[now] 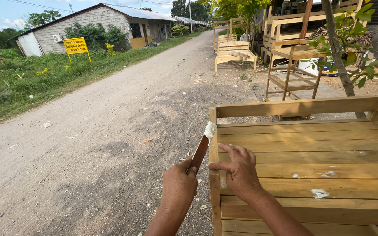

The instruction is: The person applies white wood filler to the edges and joints of a wooden shelf using a small wooden stick. The person repeatedly dips the stick into the filler and spreads it along the seams of the shelf.

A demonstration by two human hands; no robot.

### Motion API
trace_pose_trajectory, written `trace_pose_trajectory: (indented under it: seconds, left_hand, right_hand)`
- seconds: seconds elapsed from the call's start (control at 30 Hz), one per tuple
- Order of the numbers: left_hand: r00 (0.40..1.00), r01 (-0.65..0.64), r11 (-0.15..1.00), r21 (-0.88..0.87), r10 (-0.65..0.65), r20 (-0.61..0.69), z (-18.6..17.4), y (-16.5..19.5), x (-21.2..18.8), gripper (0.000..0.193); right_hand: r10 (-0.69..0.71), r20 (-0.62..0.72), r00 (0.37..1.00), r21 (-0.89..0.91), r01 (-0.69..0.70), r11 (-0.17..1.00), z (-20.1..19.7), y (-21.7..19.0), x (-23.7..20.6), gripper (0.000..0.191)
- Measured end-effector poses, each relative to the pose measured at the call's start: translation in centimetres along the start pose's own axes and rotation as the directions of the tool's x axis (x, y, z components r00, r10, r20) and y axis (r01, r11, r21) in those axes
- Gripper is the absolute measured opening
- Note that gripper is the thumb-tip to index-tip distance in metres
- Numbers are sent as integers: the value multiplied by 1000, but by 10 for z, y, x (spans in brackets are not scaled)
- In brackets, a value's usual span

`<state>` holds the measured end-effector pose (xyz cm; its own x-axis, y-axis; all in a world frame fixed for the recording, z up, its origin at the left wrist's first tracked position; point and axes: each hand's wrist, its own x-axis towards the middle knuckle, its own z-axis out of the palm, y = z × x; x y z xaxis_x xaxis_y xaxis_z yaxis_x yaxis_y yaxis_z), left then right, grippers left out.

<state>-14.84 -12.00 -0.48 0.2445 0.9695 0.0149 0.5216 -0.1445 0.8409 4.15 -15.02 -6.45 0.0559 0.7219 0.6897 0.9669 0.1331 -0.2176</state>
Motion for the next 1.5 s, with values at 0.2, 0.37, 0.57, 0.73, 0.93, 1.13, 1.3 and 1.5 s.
trace_pose_trajectory:
  seconds: [0.2, 0.37, 0.57, 0.73, 0.93, 1.13, 1.3, 1.5]
  left_hand:
    - [1000, 8, 1000, 24, -8, 17, 4, -1, 2, 40]
    - [1000, -4, 1000, 20, 3, 30, 5, -1, 1, 40]
    - [999, -34, 999, 38, 33, 14, 3, -1, 0, 38]
    - [999, -44, 998, 44, 44, 15, 4, 0, 1, 38]
    - [998, -61, 997, 45, 61, -5, -1, -2, 1, 39]
    - [1000, -15, 999, 30, 14, 28, 1, 1, 6, 39]
    - [999, 15, 1000, -3, -15, 49, -1, 5, 7, 41]
    - [999, 8, 1000, -17, -7, 51, -2, 6, 5, 40]
  right_hand:
    - [89, 50, 995, -175, -79, 981, 3, 6, 6, 69]
    - [151, 78, 985, -99, -143, 985, 9, 7, 1, 71]
    - [18, -7, 1000, -40, -18, 999, -3, 9, -4, 61]
    - [-21, 9, 1000, -210, 23, 977, -11, 4, 1, 54]
    - [-46, 75, 996, -318, 68, 946, -6, -2, 14, 62]
    - [-180, 38, 983, -238, 184, 954, -12, 4, 14, 33]
    - [-259, -20, 966, -94, 256, 962, -20, 7, 14, 24]
    - [-294, -60, 954, 43, 297, 954, -23, 4, 5, 38]
